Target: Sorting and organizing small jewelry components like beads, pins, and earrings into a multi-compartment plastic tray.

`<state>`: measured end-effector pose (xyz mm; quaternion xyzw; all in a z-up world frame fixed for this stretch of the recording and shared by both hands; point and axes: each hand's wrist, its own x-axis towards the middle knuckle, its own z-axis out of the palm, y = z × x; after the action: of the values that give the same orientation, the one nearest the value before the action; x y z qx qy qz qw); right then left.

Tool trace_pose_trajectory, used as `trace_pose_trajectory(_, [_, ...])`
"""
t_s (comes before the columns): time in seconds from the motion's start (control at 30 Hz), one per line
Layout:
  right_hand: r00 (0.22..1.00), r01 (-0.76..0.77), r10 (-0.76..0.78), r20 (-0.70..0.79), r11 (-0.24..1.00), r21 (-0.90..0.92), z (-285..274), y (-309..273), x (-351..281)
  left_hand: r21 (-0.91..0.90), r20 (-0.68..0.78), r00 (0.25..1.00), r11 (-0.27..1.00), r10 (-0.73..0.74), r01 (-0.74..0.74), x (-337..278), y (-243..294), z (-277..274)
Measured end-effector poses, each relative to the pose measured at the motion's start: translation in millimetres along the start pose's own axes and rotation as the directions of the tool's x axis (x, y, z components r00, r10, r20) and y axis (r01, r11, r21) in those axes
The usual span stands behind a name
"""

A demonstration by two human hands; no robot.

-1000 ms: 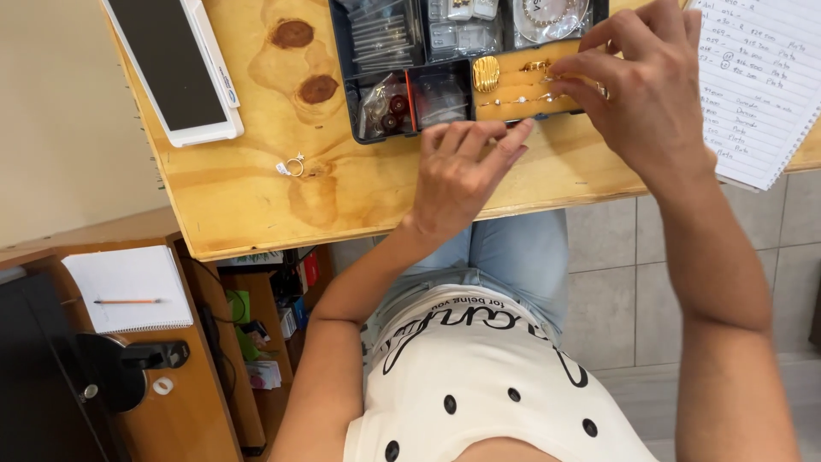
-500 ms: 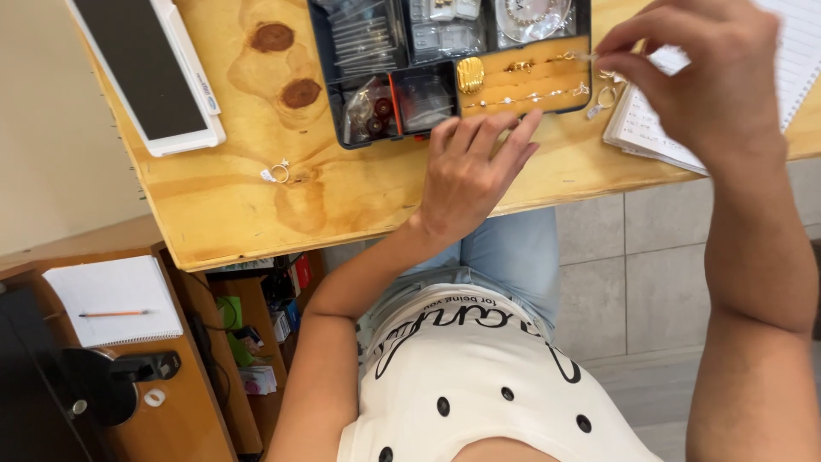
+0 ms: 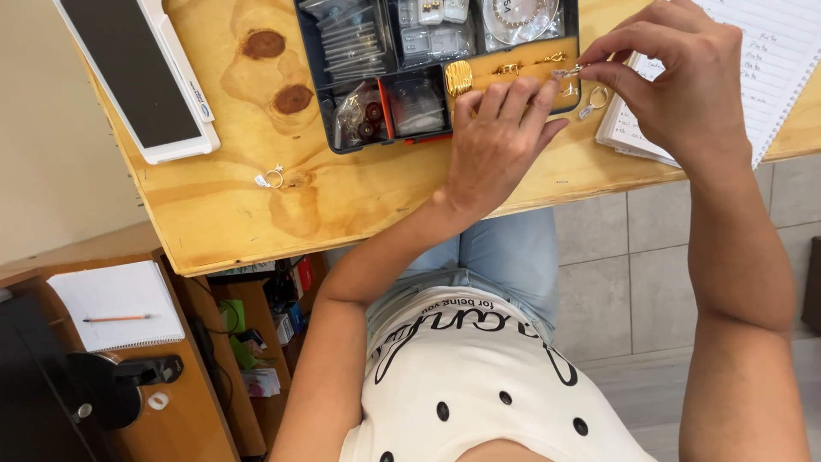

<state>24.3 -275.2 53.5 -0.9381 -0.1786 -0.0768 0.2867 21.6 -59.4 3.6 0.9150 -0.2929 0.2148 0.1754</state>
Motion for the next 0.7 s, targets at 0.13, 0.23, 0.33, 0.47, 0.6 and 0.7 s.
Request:
trace_pose_trajectory(0.13, [1.000, 0.010, -0.010, -0.004, 1.000, 0.001, 0, 2, 0, -0.030, -0.007, 1.000, 1.000, -0.008, 0.007, 3, -1, 2])
trace_pose_trajectory(0.23, [0.999, 0.046, -0.045, -0.009, 0.999, 0.009, 1, 3, 1, -0.034, -0.026, 1.000, 0.999, -0.004, 0.003, 5, -1, 0])
trace_pose_trajectory(0.33, [0.997, 0.079, -0.079, -0.008, 0.997, 0.023, 5, 1, 3, -0.026, -0.047, 0.999, 1.000, 0.003, -0.005, 5, 0, 0])
trace_pose_trajectory(0.47, [0.994, 0.108, -0.108, 0.009, 0.994, 0.029, 10, 0, 9, -0.008, -0.075, 0.997, 1.000, 0.009, -0.009, 6, 1, 0])
trace_pose_trajectory(0.6, [0.992, 0.126, -0.124, 0.023, 0.988, -0.092, 17, 14, 6, -0.010, -0.071, 0.997, 1.000, 0.007, -0.007, 5, 1, 1])
trace_pose_trajectory(0.7, [0.988, 0.152, -0.143, 0.060, 0.972, -0.178, 19, 20, 5, 0.011, -0.084, 0.996, 1.000, 0.006, -0.006, 2, 0, 3])
